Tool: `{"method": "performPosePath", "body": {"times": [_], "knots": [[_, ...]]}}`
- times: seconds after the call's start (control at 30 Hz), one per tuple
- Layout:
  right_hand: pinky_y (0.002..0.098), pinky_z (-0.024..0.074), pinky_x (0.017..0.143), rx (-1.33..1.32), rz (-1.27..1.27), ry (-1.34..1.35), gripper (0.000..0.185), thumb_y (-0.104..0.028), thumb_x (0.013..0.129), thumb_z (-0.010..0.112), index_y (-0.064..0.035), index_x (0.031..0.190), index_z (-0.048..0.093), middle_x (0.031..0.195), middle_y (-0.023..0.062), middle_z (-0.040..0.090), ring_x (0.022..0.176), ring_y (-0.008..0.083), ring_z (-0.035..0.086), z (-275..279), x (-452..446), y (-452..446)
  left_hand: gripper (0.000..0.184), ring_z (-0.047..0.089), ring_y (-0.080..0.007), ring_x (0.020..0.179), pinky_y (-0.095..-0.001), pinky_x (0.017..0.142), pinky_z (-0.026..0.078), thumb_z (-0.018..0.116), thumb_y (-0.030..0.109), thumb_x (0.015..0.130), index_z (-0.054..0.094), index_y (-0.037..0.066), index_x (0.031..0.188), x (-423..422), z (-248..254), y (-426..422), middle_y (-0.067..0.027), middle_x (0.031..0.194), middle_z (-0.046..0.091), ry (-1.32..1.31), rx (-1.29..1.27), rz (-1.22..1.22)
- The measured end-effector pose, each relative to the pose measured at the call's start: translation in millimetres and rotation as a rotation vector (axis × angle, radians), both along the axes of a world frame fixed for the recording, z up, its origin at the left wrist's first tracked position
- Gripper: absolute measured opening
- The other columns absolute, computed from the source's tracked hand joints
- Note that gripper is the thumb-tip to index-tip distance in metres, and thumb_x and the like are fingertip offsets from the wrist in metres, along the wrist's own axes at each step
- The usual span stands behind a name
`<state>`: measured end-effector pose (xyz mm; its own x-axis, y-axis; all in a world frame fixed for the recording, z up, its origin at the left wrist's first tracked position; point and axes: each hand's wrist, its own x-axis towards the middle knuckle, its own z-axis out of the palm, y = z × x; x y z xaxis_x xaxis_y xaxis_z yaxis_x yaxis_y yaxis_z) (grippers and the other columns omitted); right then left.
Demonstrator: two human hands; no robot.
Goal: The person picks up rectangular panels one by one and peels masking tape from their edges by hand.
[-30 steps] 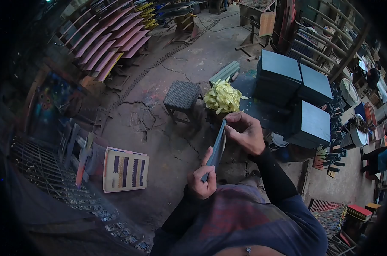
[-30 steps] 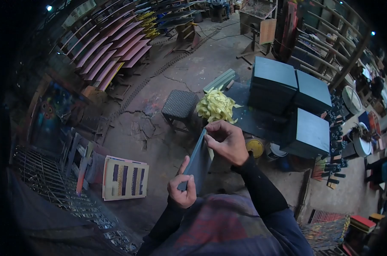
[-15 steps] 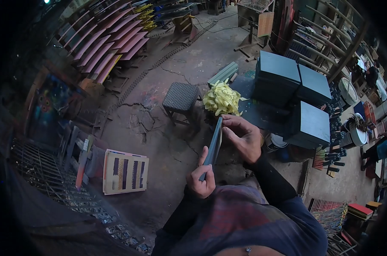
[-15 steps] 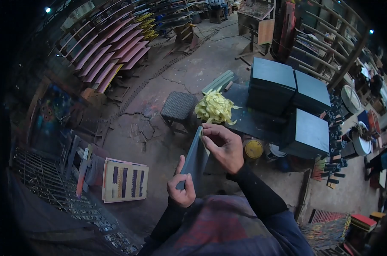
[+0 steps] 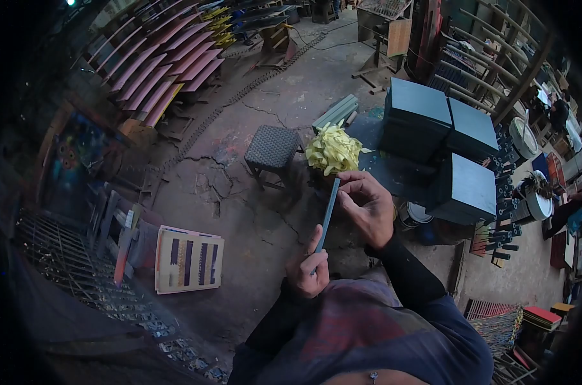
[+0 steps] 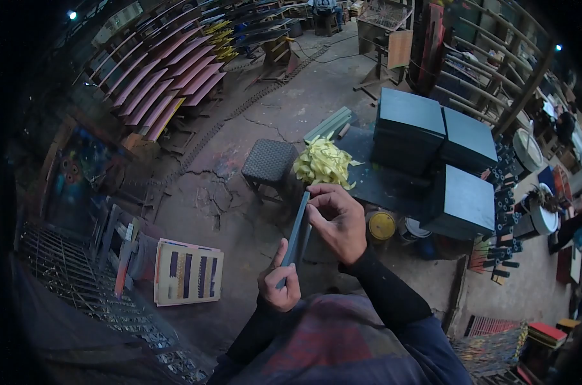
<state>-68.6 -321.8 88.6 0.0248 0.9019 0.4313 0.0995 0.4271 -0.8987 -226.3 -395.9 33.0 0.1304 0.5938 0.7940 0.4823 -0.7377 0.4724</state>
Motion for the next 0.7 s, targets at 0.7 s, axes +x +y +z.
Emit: {"method": "performPosePath", "body": {"times": [0.7], "knots": [[0.0212, 0.0473, 0.068, -0.035, 0.029, 0.018, 0.004, 0.003, 0.080, 0.054, 0.0005, 0.080, 0.050, 0.105, 0.0064, 0.049, 0.077, 0.0077, 0.052, -17, -1, 9, 0.020, 0.050, -0.0447, 0.119, -0.0408, 0.099, 0.039, 0.051, -0.004, 0.088, 0.035, 0.003, 0.099, 7, -6, -8, -0.0425, 0.119, 0.048, -0.299, -0.100, 0.023]]}}
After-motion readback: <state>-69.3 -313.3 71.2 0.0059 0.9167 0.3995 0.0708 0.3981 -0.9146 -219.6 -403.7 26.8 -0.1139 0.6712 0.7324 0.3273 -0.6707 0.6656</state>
